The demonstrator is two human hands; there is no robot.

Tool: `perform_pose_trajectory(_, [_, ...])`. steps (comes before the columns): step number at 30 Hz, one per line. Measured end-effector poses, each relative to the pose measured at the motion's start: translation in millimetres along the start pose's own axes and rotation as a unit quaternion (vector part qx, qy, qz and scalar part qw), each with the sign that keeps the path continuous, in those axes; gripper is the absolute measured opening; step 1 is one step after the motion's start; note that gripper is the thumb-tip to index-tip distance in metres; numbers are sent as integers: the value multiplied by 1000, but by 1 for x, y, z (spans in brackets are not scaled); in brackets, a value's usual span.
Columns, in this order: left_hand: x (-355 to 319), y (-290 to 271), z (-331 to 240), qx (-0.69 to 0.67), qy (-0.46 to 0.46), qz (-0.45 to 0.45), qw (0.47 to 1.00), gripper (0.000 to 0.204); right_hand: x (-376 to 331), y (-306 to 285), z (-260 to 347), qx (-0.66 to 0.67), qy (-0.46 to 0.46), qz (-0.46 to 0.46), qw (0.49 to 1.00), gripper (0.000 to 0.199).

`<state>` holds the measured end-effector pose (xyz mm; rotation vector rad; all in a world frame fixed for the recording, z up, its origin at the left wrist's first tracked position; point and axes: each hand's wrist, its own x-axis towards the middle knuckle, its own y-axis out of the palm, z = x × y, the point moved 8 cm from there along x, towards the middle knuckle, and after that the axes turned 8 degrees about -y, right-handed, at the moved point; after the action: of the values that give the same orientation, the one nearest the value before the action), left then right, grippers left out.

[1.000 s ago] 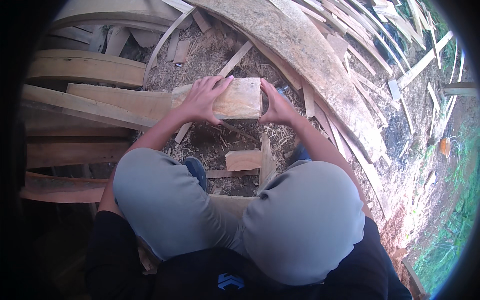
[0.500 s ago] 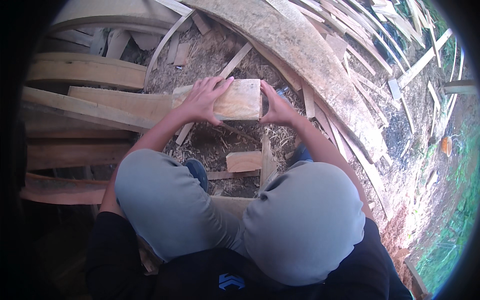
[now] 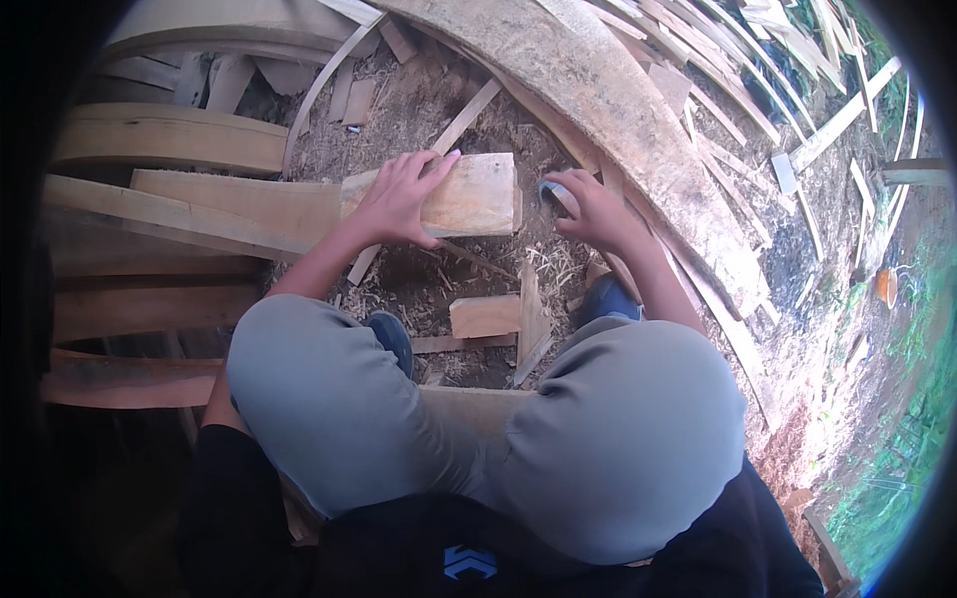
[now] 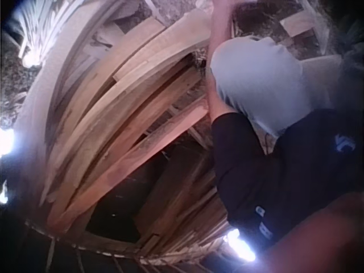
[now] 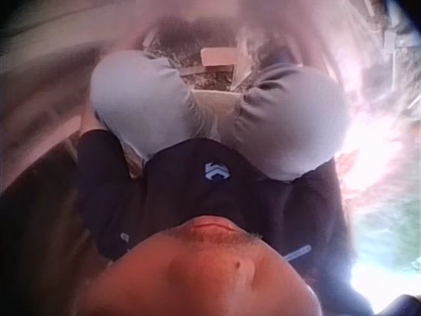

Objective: The person uses a hammer to split a piece of wood into smaller pieces. They repeatedly strike the wood, rotate it, and separate the split sections, then inspect the resulting pieces.

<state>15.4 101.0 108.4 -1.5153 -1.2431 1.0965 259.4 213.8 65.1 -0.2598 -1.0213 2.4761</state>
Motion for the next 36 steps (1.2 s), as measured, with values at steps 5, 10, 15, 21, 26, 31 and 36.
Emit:
perform_pose_trajectory(5, [-3,0,0,-6,7,-27,1000,136,-63,2,5,-84,-19,-81,993,48])
perform_pose_trajectory(10, [-11,3,5,-23,5,-35,999,137,-118,31,9,-122,-7,-148,981,24])
perform_pose_trajectory(15, [-21,-5,1,-32,0,-43,999,132,-150,70,-4,-26,60,-160,985,16])
perform_pose_trajectory(21, [-37,-5,-10,-69,-21,-46,996,129,-161,88,-16,55,89,-203,974,11])
perform_pose_trajectory(26, [-51,5,-4,-83,-73,-52,992,129,-159,93,-21,27,140,-232,962,9])
perform_pose_trajectory(31, [-58,11,11,-199,-128,-59,970,131,-154,81,-12,-7,124,-245,962,8])
perform_pose_trajectory(36, [-58,7,22,-406,-146,-50,901,131,-152,85,-10,5,179,-214,960,10])
